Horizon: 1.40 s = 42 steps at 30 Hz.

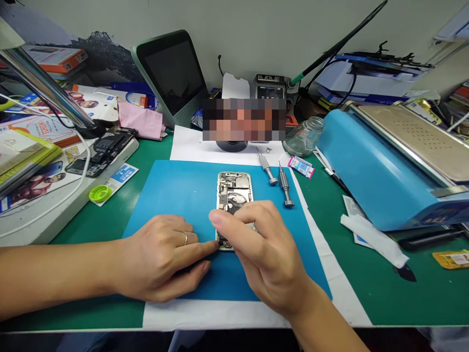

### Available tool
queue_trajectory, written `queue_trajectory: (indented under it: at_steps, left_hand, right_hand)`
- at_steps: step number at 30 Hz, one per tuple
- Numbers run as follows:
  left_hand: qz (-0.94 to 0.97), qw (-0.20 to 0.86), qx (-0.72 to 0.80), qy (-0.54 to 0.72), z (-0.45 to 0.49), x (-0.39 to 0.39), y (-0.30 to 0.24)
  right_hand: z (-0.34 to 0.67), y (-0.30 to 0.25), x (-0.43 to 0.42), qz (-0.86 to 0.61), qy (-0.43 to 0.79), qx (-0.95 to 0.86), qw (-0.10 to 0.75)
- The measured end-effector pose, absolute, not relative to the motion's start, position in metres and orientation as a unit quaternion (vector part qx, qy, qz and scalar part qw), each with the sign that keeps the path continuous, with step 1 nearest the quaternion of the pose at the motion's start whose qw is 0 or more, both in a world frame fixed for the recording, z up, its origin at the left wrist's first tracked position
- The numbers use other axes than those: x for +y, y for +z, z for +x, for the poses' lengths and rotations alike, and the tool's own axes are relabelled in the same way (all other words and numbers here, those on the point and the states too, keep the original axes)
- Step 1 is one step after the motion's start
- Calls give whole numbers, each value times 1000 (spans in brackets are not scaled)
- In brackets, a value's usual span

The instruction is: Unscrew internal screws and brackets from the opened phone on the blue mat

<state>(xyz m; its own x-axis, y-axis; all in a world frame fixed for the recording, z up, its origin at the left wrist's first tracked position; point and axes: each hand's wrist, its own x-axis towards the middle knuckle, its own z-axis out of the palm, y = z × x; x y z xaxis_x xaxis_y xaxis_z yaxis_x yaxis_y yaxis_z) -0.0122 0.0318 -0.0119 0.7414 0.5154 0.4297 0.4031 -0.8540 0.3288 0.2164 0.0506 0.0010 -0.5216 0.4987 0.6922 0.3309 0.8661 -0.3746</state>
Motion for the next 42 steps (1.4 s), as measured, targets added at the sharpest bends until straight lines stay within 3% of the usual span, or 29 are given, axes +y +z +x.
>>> queue_trajectory:
  at_steps: [27, 36, 42]
  left_hand:
    - [926, 123, 246, 257, -11, 31, -11]
    - [926, 121, 246, 261, -12, 31, -11]
    - [916, 114, 266, 277, -12, 31, -10]
  right_hand:
    - [217, -7, 44, -247, 194, -847, 429]
    - [222, -10, 40, -290, 163, -804, 492]
    - [222, -12, 38, -316, 162, -801, 482]
